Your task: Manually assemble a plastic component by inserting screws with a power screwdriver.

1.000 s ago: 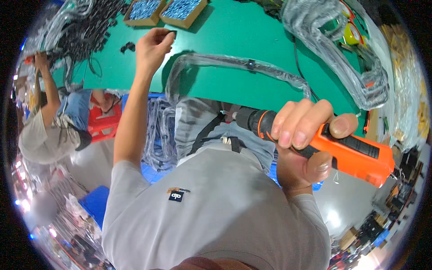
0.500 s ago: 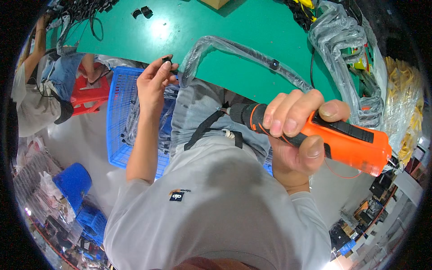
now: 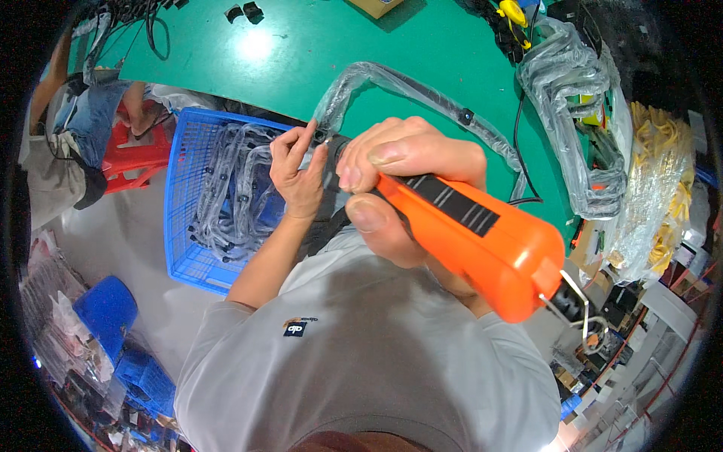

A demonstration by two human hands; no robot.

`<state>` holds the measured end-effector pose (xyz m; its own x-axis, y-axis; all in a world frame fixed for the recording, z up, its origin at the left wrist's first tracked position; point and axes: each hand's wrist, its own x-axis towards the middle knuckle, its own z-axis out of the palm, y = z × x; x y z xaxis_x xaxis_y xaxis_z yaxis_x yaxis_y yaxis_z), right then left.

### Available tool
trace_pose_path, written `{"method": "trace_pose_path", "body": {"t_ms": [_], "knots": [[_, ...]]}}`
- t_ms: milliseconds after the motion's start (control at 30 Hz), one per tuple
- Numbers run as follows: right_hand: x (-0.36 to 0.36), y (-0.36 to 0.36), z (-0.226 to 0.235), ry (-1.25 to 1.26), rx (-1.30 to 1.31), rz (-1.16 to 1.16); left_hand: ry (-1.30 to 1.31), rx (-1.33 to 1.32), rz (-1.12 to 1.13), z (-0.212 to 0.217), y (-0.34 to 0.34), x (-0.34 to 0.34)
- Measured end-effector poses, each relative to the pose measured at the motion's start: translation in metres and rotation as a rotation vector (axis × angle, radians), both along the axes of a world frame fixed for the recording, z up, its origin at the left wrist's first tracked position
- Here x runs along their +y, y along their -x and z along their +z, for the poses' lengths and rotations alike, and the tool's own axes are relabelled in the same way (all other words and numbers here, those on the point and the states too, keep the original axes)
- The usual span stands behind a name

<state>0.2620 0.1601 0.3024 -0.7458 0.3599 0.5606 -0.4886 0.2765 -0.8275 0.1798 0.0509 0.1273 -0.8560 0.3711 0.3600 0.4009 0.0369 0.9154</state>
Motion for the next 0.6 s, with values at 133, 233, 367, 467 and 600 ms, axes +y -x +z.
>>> {"method": "trace_pose_path", "body": {"t_ms": [133, 233, 367, 467, 600], "knots": [[-0.006, 0.011, 0.002, -0.093, -0.078, -0.011, -0.047, -0.023, 0.005, -0.001, 0.000, 0.004], [-0.009, 0.018, 0.002, -0.132, -0.115, 0.004, -0.060, -0.035, 0.022, -0.003, 0.000, 0.005], [-0.012, 0.028, -0.014, -0.113, -0.033, -0.024, -0.070, -0.037, 0.022, -0.003, 0.002, 0.006], [-0.011, 0.034, -0.018, -0.133, 0.040, -0.040, -0.070, -0.025, 0.016, -0.003, 0.003, 0.005], [-0.013, 0.033, -0.013, -0.186, -0.154, 0.011, -0.076, -0.012, 0.037, -0.005, 0.003, 0.007]]}}
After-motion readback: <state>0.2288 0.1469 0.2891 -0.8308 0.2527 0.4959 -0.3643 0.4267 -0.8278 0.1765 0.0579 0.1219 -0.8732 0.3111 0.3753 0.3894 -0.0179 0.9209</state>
